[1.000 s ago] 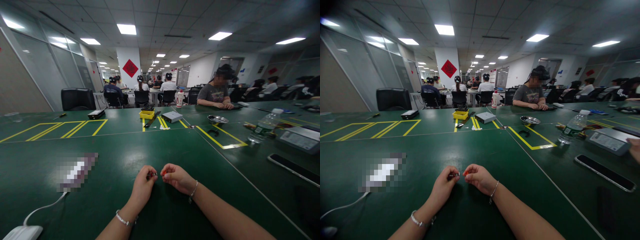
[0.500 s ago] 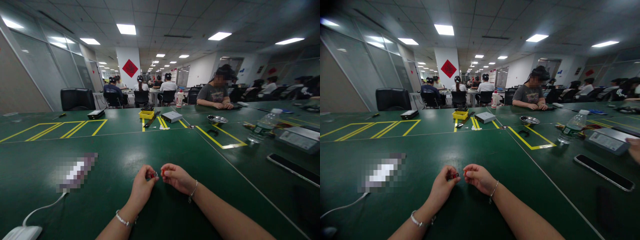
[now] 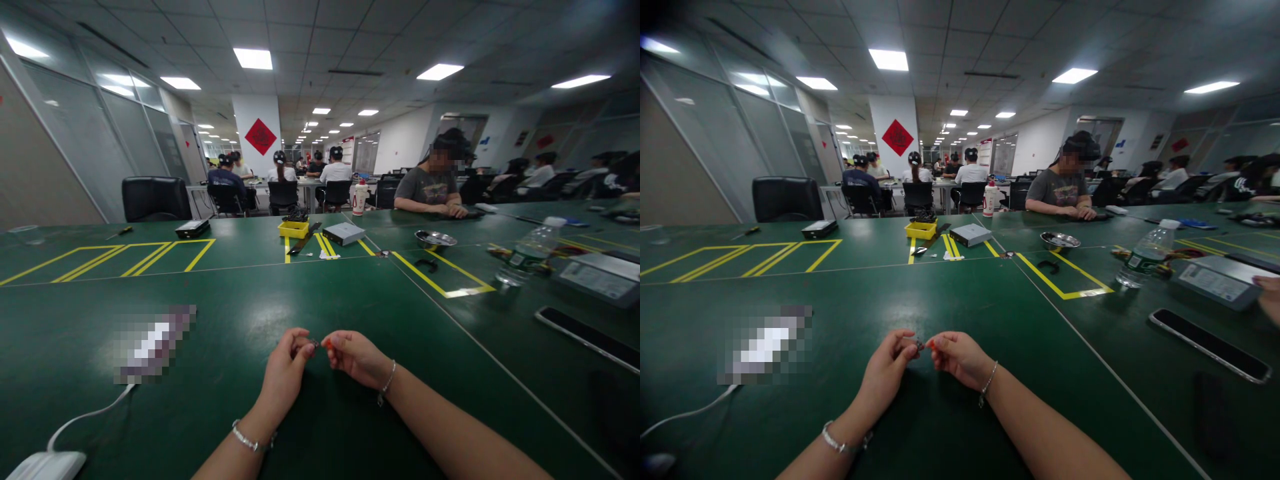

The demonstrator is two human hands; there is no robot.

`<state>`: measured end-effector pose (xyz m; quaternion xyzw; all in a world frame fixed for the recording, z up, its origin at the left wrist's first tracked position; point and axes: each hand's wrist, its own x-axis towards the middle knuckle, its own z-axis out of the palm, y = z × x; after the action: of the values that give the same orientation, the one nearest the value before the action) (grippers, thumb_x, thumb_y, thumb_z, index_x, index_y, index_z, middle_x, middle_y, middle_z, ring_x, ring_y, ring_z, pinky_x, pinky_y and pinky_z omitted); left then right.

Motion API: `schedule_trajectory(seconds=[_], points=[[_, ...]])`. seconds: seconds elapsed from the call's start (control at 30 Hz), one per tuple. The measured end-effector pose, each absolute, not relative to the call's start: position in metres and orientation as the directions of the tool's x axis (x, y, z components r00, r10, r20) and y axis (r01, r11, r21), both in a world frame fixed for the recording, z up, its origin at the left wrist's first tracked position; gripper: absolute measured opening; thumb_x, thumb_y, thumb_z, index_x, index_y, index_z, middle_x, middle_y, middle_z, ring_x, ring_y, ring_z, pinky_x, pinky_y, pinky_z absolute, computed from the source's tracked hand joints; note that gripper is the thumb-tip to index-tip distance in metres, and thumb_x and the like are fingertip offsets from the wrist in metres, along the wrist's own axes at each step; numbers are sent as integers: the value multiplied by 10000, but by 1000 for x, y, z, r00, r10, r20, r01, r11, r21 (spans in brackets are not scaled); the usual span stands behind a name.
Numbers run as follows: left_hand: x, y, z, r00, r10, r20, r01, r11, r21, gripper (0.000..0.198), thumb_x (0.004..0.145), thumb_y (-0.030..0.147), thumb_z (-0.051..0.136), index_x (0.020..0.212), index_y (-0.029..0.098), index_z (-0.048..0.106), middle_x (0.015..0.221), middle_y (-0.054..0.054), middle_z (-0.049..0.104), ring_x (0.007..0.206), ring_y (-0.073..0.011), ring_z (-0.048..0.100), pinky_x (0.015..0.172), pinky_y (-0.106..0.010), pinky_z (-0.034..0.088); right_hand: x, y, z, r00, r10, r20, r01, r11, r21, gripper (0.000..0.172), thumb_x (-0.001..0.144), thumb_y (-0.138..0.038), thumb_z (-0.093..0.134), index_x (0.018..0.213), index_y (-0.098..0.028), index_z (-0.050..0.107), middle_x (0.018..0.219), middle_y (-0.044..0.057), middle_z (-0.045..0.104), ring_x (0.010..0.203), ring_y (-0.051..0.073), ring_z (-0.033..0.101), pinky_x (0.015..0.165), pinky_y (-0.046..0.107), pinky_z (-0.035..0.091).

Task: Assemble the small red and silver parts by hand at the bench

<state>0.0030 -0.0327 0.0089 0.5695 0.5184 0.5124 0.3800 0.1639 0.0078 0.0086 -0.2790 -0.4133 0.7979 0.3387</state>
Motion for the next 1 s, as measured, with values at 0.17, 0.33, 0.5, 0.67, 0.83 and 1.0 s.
schedule_trajectory(seconds=[0.17, 0.33, 0.5, 0.67, 0.83, 1.0], points=[[2, -33, 7, -81, 981, 178, 194, -159, 968, 211, 767, 289, 436, 943, 177, 462, 729, -5, 596, 652, -134, 579, 674, -300, 441, 165, 7, 10, -627, 760, -173, -296, -438, -849, 212, 692, -304, 594, 753, -101, 610, 574, 1, 548, 512, 58, 486, 564, 227, 366], [3, -32, 5, -83, 976, 201, 203, -181, 962, 223, 759, 272, 451, 961, 178, 459, 713, 5, 578, 664, -129, 562, 675, -291, 434, 165, 7, 9, -636, 757, -152, -310, -431, -848, 189, 607, -201, 669, 765, -123, 599, 674, 17, 598, 579, 78, 534, 626, 252, 390], [3, -32, 9, -83, 985, 150, 204, -131, 970, 283, 677, 192, 542, 946, 184, 454, 757, 13, 555, 705, -120, 542, 693, -272, 423, 165, 7, 8, -642, 758, -117, -324, -407, -854, 195, 560, -119, 682, 734, -137, 597, 733, 5, 614, 597, 76, 552, 641, 247, 405], [4, -32, 10, -84, 981, 176, 253, -150, 956, 329, 626, 136, 567, 933, 192, 464, 715, 35, 533, 665, -109, 519, 665, -260, 408, 165, 7, 8, -645, 755, -120, -317, -407, -857, 193, 549, -85, 681, 716, -133, 598, 721, 4, 616, 601, 74, 555, 624, 234, 407], [4, -33, 10, -57, 976, 210, 296, -184, 937, 339, 604, 107, 561, 921, 197, 482, 739, 29, 540, 692, -121, 525, 684, -277, 404, 164, 7, 8, -653, 751, -96, -336, -401, -852, 207, 531, -52, 684, 697, -134, 589, 728, 5, 618, 641, 81, 561, 613, 218, 406], [3, -34, 8, -30, 975, 220, 324, -199, 925, 324, 596, 90, 548, 898, 198, 504, 750, 21, 533, 701, -129, 513, 685, -284, 407, 163, 7, 10, -650, 755, -87, -350, -400, -847, 223, 513, -50, 693, 674, -138, 567, 739, -5, 611, 636, 76, 557, 618, 218, 413]])
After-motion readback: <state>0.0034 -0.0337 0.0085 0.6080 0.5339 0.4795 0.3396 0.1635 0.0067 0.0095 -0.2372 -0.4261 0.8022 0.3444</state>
